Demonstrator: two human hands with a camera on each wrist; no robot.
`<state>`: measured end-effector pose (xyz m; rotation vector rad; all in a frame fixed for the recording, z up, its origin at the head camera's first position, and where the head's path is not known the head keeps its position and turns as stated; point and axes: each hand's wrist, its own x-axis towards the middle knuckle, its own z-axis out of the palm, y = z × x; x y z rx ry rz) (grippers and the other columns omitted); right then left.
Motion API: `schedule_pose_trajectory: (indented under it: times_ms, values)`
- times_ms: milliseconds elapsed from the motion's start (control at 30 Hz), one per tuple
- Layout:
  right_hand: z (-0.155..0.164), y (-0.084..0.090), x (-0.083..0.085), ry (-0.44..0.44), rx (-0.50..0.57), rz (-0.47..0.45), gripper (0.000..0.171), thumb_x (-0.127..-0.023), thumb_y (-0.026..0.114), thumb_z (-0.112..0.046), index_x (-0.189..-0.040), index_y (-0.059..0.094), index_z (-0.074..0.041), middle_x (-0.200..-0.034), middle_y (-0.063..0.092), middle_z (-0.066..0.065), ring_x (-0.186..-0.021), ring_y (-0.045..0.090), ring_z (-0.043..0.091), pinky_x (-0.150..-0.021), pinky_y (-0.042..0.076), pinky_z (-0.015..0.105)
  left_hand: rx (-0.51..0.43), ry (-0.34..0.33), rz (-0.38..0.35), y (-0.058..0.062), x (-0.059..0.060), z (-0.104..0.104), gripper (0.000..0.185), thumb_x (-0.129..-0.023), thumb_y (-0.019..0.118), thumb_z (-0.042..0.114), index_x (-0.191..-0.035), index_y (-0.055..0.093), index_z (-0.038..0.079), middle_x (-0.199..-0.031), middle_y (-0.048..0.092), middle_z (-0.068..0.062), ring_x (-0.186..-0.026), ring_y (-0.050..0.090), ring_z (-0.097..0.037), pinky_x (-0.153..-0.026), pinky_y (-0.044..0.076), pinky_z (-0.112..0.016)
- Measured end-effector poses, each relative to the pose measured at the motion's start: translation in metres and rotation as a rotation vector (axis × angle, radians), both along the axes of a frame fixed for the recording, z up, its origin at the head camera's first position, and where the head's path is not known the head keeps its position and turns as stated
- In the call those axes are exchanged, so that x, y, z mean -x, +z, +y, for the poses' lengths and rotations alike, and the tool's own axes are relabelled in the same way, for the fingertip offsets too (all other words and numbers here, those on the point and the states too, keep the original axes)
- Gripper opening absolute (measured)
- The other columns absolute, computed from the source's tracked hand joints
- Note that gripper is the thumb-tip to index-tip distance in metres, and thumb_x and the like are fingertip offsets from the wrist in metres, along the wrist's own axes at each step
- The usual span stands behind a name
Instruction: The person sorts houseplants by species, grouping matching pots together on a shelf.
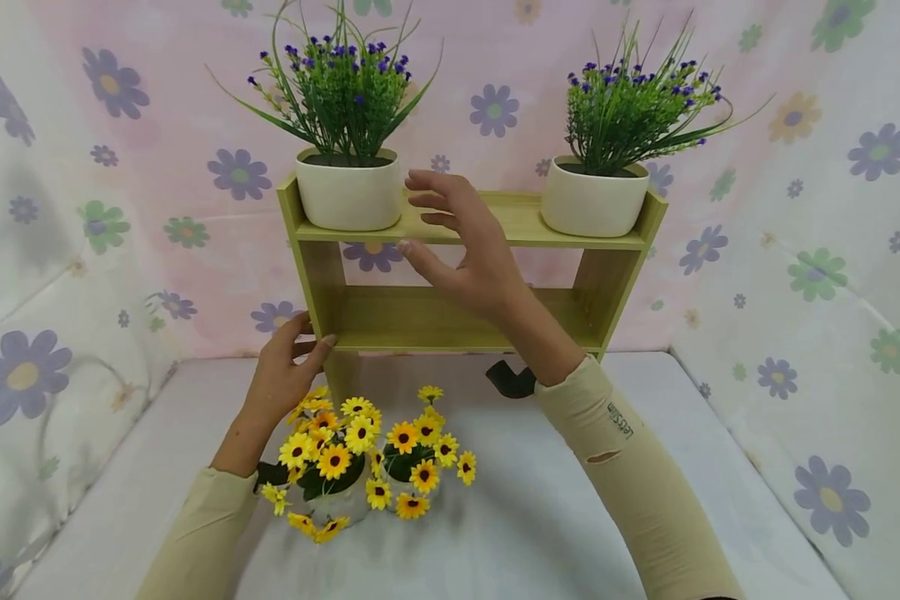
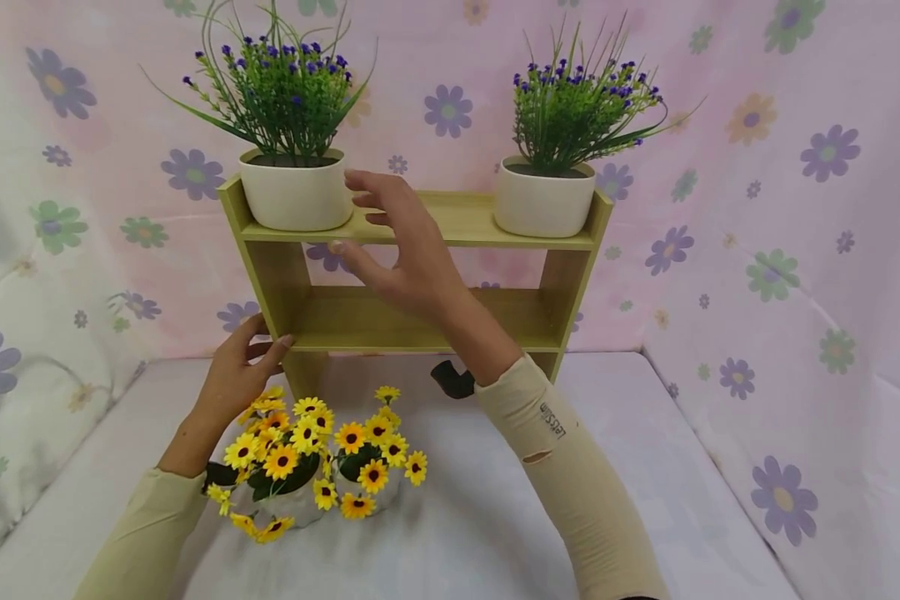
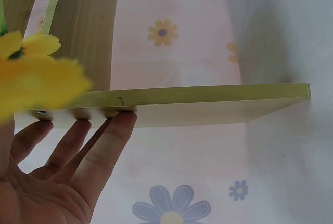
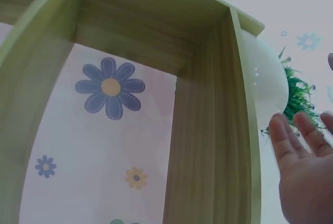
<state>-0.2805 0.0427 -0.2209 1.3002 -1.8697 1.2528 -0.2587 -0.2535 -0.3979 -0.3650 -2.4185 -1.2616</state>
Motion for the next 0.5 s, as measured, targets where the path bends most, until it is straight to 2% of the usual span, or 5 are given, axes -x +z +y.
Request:
schedule_pose_trajectory:
  times_ms: [167,233,500]
  values:
    - [0.011,-0.015,-0.013,0.079,0.018,0.101,0.055,-0.095,0.074,-0.008,-0.146,0.053,0.002,-0.147,0.057,0.018,-0.133,0.061,0.031,-0.111,0.055,0.042,0.005,0.001,-0.003,0.001,0.000,0.001,0.058,-0.111,0.058,0.031,-0.160,0.042,0.006,-0.144,0.056,-0.024,-0.124,0.065,-0.050,-0.083,0.064,-0.051]
    - [0.015,-0.021,-0.017,0.091,0.014,0.106,0.054,-0.094,0.074,-0.006,-0.144,0.054,0.003,-0.144,0.058,0.019,-0.130,0.062,0.033,-0.109,0.056,0.043,0.004,0.003,-0.004,0.001,0.000,0.001,0.058,-0.111,0.058,0.032,-0.160,0.042,0.007,-0.144,0.055,-0.024,-0.125,0.064,-0.050,-0.083,0.064,-0.052]
    - [0.031,-0.055,-0.026,0.110,0.007,0.073,0.041,-0.093,0.073,-0.001,-0.133,0.062,0.003,-0.129,0.068,0.017,-0.123,0.064,0.027,-0.103,0.059,0.048,0.005,0.005,-0.009,0.000,-0.001,0.002,0.058,-0.111,0.058,0.034,-0.160,0.042,0.006,-0.145,0.056,-0.024,-0.126,0.064,-0.050,-0.083,0.064,-0.052]
